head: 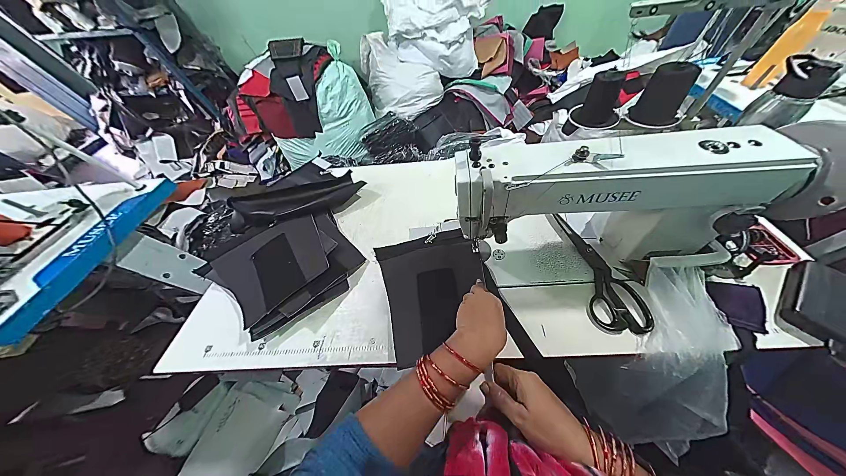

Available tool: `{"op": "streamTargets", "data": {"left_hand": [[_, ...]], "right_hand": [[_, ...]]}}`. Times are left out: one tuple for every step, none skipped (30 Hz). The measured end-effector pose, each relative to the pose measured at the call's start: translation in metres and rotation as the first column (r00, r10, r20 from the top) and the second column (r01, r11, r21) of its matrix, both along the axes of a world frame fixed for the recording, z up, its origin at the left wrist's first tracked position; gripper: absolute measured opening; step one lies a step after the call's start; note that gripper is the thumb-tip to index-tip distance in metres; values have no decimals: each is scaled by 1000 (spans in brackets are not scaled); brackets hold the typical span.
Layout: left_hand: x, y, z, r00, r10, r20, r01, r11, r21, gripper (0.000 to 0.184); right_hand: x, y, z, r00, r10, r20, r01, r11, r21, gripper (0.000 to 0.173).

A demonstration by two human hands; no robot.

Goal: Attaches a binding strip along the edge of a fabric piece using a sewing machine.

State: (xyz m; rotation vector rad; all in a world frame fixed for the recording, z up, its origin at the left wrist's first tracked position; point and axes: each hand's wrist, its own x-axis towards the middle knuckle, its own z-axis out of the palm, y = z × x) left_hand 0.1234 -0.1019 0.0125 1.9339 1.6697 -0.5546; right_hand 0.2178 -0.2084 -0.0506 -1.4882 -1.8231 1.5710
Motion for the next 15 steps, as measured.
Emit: {"op": "streamTargets", "data": {"left_hand": [[-3,4,2,1000,2,22,-2,1000,-21,68],[-8,7,3,998,2,58,1,999,-40,68],[-14,10,2,995,-11,101,16,999,-48,68],[-22,13,-2,988,-30,149,37,998,-45,67],[-29,16,-6,979,-51,198,60,998,-38,65],[-36,18,-9,966,-68,249,78,997,-29,62],[-41,19,-12,952,-82,294,92,995,-21,61],[-45,20,-14,940,-92,329,102,995,-14,60],[-48,21,-15,930,-98,354,108,994,-11,59],[-51,22,-15,921,-101,377,110,994,-2,56],[-54,22,-15,909,-101,405,106,994,11,50],[-57,22,-16,896,-97,434,98,995,19,44],[-60,21,-18,883,-98,460,97,995,26,42],[-63,22,-20,871,-104,479,102,994,31,45],[-65,23,-21,861,-108,498,105,994,34,49]], "right_hand": [[3,4,7,997,51,56,-52,999,8,37],[7,10,17,985,116,125,-118,993,9,39],[12,18,28,966,169,198,-175,984,13,41],[16,28,37,948,180,261,-196,980,39,41],[20,38,45,940,129,315,-166,982,95,39],[22,50,48,938,15,346,-82,980,181,35],[21,65,47,927,-112,359,17,966,258,32],[18,83,40,911,-225,346,110,940,323,31],[13,101,31,894,-307,328,182,915,361,35],[7,116,22,879,-354,320,230,902,366,42],[0,128,14,868,-387,312,264,890,371,47],[-7,135,8,858,-414,305,290,879,378,47],[-13,138,5,845,-442,301,314,866,389,44],[-18,138,3,835,-466,293,337,853,398,40],[-21,136,2,828,-491,270,363,837,410,36]]}}
